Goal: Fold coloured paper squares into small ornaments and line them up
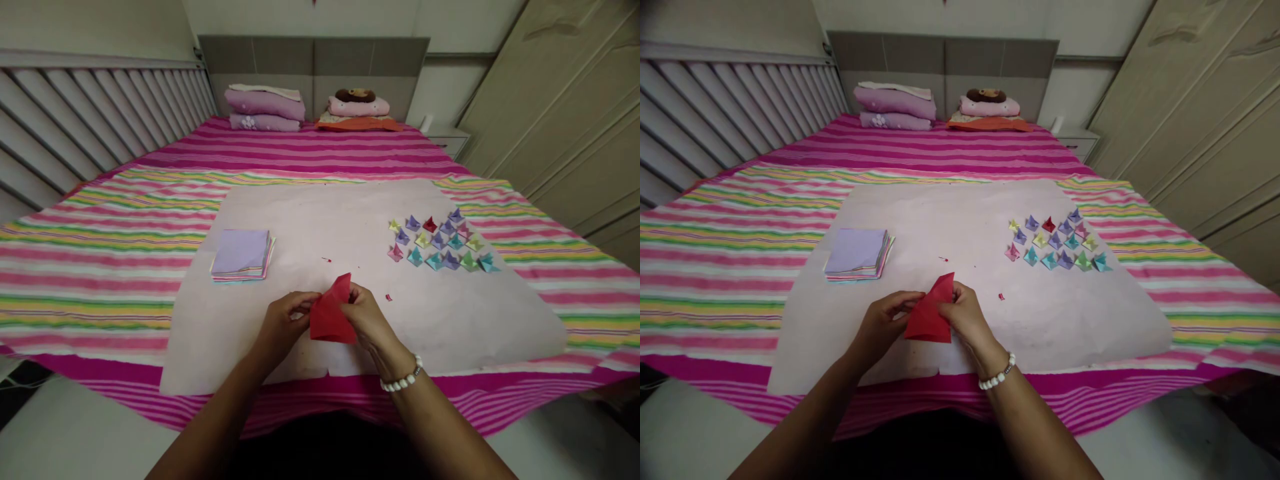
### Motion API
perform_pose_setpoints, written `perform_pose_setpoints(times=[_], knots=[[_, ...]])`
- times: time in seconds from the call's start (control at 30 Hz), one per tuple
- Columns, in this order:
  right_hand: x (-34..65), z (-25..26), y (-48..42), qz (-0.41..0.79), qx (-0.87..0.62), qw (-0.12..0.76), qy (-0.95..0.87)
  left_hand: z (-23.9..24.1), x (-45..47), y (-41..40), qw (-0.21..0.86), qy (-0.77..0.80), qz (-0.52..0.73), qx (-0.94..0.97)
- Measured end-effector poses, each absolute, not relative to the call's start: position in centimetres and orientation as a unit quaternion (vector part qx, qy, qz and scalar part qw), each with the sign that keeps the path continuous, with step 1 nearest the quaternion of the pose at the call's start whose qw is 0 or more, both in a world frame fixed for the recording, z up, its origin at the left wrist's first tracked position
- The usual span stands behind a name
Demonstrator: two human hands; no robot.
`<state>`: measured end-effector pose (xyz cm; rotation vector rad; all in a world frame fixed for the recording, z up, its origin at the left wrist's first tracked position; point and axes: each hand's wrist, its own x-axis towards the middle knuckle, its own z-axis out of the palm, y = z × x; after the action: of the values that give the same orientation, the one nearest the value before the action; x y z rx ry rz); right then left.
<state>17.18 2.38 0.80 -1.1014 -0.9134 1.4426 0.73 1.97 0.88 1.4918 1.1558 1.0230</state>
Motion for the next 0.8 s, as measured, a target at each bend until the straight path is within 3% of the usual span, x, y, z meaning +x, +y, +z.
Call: perform_pose_setpoints(times=[0.23, 0.8], knots=[[17.35, 0.77, 2.44, 0.572, -0.477, 0.536, -0.398, 1.07, 0.65, 1.57, 0.536, 0.454, 0.422, 0.574], [17.61, 1.40, 2.21, 0.650, -0.430, 0.500, -0.378, 0.95, 0.01, 2.05, 0.550, 0.408, 0.428, 0.590]])
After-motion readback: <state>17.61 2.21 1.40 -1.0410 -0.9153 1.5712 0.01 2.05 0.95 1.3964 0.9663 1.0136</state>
